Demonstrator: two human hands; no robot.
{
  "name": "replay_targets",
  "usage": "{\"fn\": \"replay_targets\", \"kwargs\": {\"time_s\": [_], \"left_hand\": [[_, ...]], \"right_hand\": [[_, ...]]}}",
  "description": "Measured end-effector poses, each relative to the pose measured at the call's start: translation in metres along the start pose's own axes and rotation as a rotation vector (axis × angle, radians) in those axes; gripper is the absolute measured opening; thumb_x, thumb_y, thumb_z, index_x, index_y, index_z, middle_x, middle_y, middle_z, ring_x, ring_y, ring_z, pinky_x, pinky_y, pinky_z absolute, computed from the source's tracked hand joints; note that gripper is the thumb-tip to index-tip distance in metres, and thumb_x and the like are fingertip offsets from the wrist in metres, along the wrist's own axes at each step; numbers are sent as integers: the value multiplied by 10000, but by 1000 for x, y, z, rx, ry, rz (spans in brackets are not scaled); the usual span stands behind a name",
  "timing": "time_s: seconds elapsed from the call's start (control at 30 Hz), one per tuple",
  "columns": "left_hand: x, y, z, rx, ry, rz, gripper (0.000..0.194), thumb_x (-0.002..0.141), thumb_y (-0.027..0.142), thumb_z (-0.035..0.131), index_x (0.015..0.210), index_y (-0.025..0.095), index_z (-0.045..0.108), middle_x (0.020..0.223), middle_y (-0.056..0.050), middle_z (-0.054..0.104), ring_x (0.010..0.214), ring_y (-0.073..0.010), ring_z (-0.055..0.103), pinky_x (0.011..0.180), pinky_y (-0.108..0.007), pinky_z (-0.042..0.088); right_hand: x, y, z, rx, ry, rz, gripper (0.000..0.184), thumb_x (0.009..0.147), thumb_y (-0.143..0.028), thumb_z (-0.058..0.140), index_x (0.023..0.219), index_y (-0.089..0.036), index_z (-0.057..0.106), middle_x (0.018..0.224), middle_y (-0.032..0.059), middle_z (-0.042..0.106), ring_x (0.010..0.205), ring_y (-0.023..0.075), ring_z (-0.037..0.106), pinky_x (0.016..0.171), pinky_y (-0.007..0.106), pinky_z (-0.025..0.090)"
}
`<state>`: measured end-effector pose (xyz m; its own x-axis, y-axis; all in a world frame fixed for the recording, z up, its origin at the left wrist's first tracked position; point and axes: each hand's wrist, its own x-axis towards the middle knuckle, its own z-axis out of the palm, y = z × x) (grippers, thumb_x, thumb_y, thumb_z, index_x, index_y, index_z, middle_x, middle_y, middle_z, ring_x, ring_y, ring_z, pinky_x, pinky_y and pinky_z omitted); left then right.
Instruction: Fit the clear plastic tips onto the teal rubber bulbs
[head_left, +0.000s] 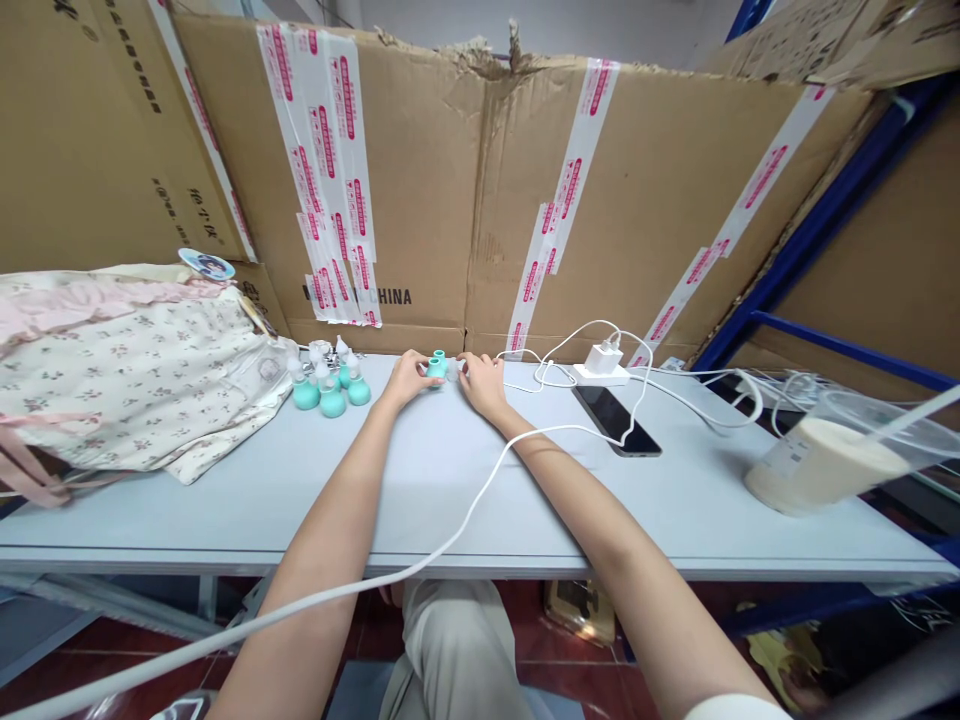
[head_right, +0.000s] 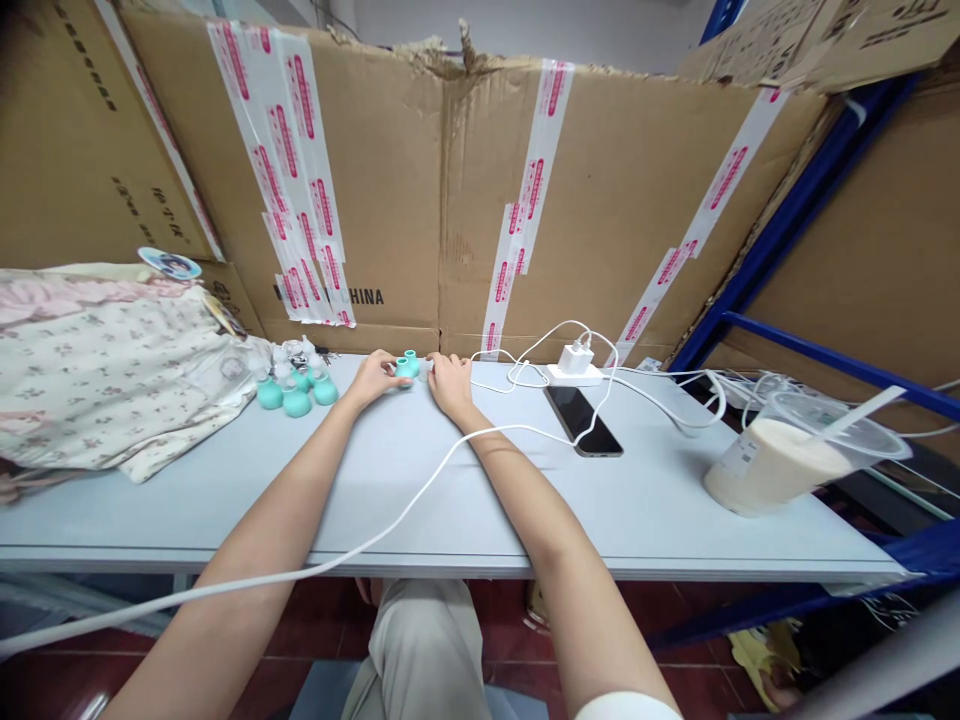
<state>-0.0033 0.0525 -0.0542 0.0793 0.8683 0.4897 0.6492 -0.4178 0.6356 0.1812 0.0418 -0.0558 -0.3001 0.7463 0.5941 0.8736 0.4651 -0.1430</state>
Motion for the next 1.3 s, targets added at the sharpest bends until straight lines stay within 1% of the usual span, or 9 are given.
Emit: {"fn": "replay_targets", "kwargs": {"time_s": [0.17,0.3,0.5,0.67,0.8,1.1,1.3], "left_hand": [[-1,-3,4,35,-40,1,408,567,369,793,918,193,683,879,-18,574,723,-144,532,753,-297,435],[-3,-6,8,17,4,-41,433,576,338,791,952,190,636,934,-25,609,733,-144,536,745,-292,431],[-4,-3,10,12,21,-22,426,557,314,803,902,190,585,924,-21,617,743,-149,534,734,-288,428],[-6,-2,10,25,16,-14,419,572,297,791,917,199,573,953,-20,611,758,-151,533,734,-287,427],[-7,0,10,25,5,-21,423,582,295,784,932,205,565,956,-19,610,765,-154,531,741,-291,429],[-6,-3,9,7,21,-30,423,581,323,782,920,207,558,955,-20,603,773,-158,540,749,-294,434],[-7,-3,10,14,6,-5,446,584,311,783,952,205,555,967,-23,602,773,-156,536,744,-290,434]], "right_hand": [[0,-3,-2,-6,4,-3,275,895,-219,423,1155,-195,508,1007,82,685,954,235,527,842,380,246],[-1,-3,-2,-23,0,-16,283,898,-213,402,1162,-195,499,1000,86,685,953,243,528,842,381,246],[-2,-3,-2,-27,-10,-24,304,890,-191,400,1175,-188,503,994,95,683,950,243,528,850,384,244],[-2,-2,-1,-26,-2,-35,303,890,-185,389,1170,-194,504,985,81,684,940,240,531,849,384,246],[-2,-2,0,-29,-18,-34,312,889,-178,386,1176,-190,506,988,94,680,950,243,531,861,386,242],[-2,-3,-1,-41,-26,-48,325,890,-172,369,1186,-189,503,991,99,678,964,252,537,861,386,250],[-3,-3,-2,-31,-16,-61,321,892,-169,366,1183,-186,503,979,101,679,955,253,537,862,392,250]]}}
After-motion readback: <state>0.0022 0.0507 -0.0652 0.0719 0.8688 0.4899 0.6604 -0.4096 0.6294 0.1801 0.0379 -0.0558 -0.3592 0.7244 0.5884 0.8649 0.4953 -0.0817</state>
